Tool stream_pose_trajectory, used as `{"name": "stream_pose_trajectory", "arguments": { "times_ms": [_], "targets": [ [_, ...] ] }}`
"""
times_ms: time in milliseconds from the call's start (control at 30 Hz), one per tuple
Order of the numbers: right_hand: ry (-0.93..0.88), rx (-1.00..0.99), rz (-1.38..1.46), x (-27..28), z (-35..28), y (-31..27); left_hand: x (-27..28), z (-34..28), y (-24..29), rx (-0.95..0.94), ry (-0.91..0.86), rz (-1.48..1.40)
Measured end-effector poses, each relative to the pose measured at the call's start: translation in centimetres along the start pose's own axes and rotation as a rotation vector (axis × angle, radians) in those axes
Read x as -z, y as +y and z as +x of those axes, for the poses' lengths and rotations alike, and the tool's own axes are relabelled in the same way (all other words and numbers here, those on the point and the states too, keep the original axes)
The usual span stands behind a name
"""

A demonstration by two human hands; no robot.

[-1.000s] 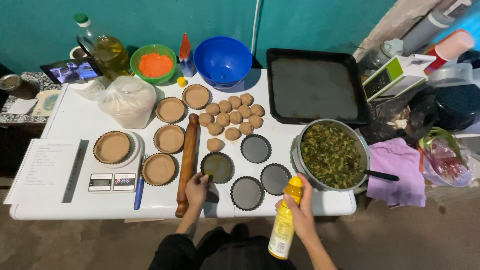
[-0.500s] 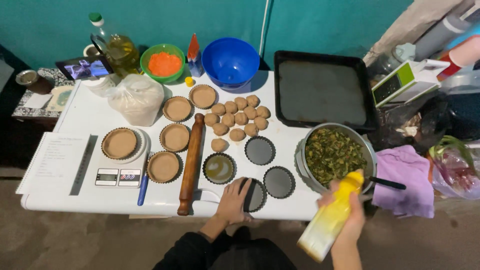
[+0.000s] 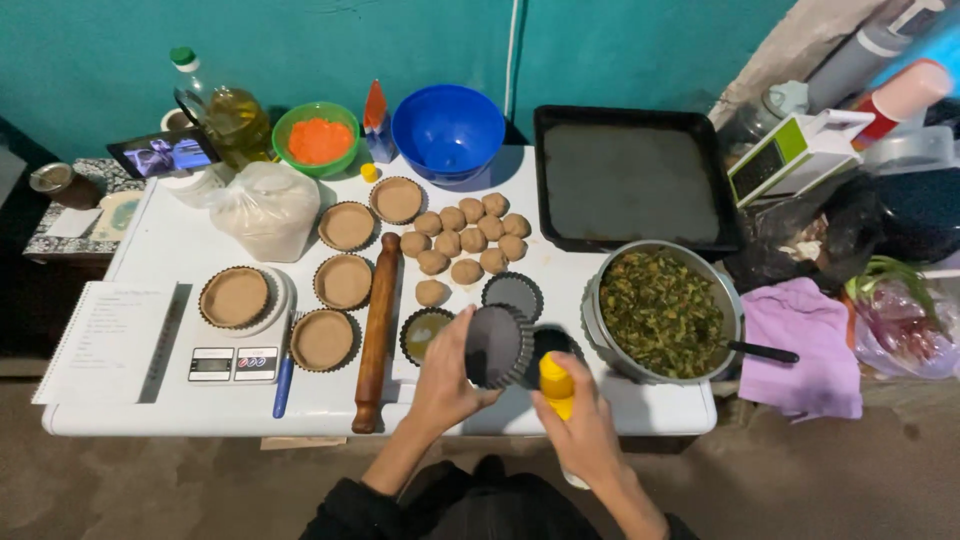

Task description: Prepare dough shells by rolling them out and fitting them into greased tart molds.

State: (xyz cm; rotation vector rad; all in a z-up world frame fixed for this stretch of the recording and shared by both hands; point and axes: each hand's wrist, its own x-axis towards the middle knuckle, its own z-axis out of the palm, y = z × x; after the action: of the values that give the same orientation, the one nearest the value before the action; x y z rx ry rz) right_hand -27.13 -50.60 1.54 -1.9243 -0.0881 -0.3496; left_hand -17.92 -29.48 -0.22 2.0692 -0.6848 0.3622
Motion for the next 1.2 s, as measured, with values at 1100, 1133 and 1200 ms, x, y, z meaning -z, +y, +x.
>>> {"name": "stream_pose_trajectory", "arguments": {
  "times_ms": [1100,1133,1200],
  "targets": [
    [0.141,0.000,-0.221,1.7,-4.1,2.7,-4.8,-6.3,-5.2,0.414,-0.193,0.074],
    [0.151,-0.010,-0.212,1.9,-4.5,3.0,-5.8,-7.4,-6.5,0.468,-0.209,0.127],
    [0.172,-0.047,-0.198,2.3,-4.8,3.3,-6.1,-7.6,-6.9,0.428,-0.246,0.202]
  ]
}}
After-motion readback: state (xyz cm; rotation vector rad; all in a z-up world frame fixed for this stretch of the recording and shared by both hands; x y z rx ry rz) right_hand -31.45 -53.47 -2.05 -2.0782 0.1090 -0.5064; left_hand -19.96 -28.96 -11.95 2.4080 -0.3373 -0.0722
